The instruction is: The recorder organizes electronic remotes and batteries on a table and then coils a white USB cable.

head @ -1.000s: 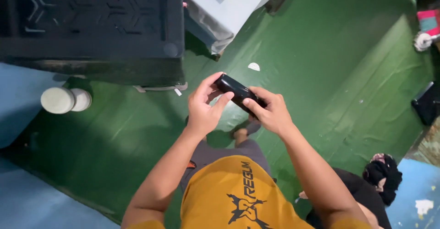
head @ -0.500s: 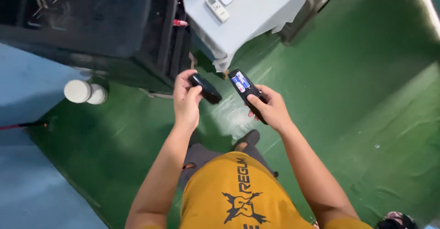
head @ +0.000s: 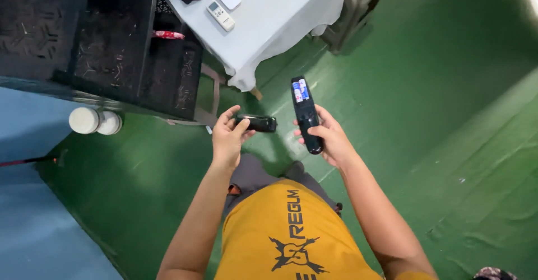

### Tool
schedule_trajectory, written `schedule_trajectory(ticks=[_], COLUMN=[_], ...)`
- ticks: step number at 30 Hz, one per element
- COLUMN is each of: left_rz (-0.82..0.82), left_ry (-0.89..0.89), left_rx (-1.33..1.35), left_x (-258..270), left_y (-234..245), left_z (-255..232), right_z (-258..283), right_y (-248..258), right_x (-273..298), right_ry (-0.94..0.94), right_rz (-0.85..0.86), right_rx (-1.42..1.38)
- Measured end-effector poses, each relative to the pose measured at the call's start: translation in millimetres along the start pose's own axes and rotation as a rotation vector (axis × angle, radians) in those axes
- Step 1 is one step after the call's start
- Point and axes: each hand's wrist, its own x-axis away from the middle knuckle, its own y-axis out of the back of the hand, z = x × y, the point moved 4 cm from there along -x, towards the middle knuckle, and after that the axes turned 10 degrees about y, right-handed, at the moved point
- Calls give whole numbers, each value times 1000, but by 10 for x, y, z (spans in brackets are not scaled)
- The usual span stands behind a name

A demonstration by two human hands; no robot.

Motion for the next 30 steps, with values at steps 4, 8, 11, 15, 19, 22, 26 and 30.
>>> schedule_trajectory(ticks=[4,8,11,15,19,22,26,30], left_rz=[-42,-108,-105,-185,-340,-416,-495,-624], left_ry=[15,-100,-65,-59,-150,-221,-300,-374], left_rx=[61,-6,153,230,85,-60,-294,-698], left_x=[-348,-841,-1310,-2021,-2793,-3294,-3725,-3770], left_y=[105,257,263,223,249,314,344,324], left_z=[212,293,271,230,159,103,-25,-213], right_z=[-131,-145,-76,102,258,398,556,688], right_y=[422,645,803,980,1180,1211,1115,911], right_x=[-82,-122,-199,-366,-752,-1149,-1781,-2378], right_ry=[-3,-42,-59,-80,-97,-128,-209,-245], right_rz=[-16,2,-33,-122,-153,-141,-160,-126], right_rx=[-71,-289,-266,-67,-55,-16,67,164])
